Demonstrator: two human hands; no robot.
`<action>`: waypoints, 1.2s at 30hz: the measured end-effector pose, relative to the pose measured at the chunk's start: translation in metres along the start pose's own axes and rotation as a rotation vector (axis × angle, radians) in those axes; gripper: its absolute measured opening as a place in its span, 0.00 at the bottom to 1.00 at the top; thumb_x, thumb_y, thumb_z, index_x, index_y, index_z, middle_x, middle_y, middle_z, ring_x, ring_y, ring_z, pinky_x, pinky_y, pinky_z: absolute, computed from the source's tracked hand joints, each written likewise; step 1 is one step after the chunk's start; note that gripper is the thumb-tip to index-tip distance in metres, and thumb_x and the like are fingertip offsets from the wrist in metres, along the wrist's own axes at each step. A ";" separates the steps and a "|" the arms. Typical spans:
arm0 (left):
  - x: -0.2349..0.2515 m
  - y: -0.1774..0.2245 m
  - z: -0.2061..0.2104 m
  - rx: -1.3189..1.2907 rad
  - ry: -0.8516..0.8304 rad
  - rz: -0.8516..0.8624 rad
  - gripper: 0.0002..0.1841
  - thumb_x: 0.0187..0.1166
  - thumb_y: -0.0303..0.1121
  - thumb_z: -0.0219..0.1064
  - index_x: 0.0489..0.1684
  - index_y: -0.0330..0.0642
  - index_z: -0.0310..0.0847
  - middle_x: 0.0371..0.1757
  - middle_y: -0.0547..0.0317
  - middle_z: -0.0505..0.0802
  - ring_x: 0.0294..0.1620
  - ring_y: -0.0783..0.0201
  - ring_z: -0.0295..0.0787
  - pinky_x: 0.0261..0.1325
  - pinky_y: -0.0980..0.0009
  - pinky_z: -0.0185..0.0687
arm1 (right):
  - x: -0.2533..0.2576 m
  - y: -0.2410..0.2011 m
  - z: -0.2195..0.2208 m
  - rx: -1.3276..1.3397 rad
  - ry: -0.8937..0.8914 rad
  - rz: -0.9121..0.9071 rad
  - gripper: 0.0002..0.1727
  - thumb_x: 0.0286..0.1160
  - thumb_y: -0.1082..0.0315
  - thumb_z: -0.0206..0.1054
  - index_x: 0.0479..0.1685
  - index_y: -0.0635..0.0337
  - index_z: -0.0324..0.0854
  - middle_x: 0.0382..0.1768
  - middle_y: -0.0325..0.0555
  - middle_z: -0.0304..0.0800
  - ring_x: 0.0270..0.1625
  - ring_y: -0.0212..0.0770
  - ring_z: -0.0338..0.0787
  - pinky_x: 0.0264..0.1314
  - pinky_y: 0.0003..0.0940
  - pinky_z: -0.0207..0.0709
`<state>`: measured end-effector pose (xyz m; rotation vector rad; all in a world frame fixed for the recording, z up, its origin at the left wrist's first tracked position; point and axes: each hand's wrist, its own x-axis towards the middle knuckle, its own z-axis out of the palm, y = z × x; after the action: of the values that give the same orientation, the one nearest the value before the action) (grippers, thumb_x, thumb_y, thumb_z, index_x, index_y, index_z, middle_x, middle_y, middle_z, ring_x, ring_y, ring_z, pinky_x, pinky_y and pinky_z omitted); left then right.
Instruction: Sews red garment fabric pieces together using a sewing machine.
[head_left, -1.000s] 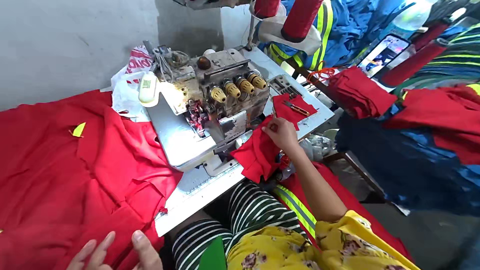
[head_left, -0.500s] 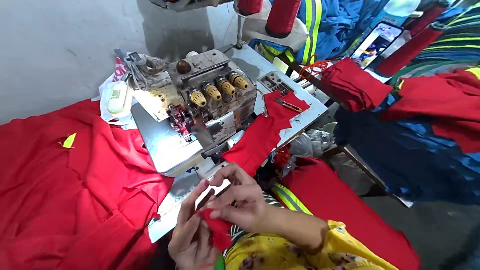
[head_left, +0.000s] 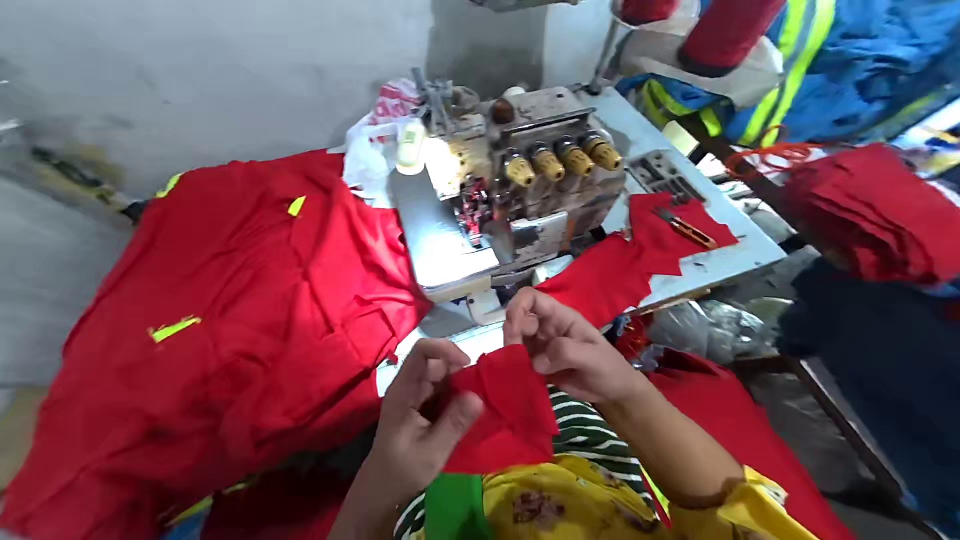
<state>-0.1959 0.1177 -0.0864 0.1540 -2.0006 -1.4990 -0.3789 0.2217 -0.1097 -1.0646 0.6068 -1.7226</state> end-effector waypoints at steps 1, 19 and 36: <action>0.000 0.003 -0.005 0.046 -0.079 0.031 0.16 0.79 0.50 0.70 0.57 0.56 0.77 0.50 0.86 0.87 0.52 0.94 0.80 0.55 0.93 0.77 | 0.001 -0.003 -0.004 -0.032 -0.054 -0.010 0.16 0.70 0.74 0.60 0.50 0.42 0.83 0.45 0.20 0.91 0.46 0.14 0.86 0.46 0.13 0.78; -0.009 0.031 -0.045 0.533 -0.098 0.068 0.07 0.75 0.35 0.67 0.43 0.42 0.79 0.47 0.61 0.85 0.55 0.82 0.81 0.58 0.91 0.75 | 0.009 -0.020 0.001 -1.102 -0.129 -0.303 0.12 0.77 0.52 0.72 0.48 0.46 0.92 0.50 0.45 0.87 0.52 0.24 0.83 0.53 0.15 0.76; -0.020 0.027 -0.018 0.497 0.265 0.000 0.08 0.81 0.32 0.61 0.34 0.37 0.79 0.36 0.62 0.88 0.38 0.87 0.81 0.42 0.93 0.74 | 0.028 -0.008 0.011 -0.800 0.022 -0.331 0.07 0.70 0.69 0.77 0.29 0.63 0.89 0.39 0.39 0.97 0.45 0.18 0.91 0.46 0.11 0.83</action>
<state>-0.1632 0.1207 -0.0678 0.5274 -2.1068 -0.8975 -0.3765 0.1998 -0.0877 -1.7751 1.2489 -1.8018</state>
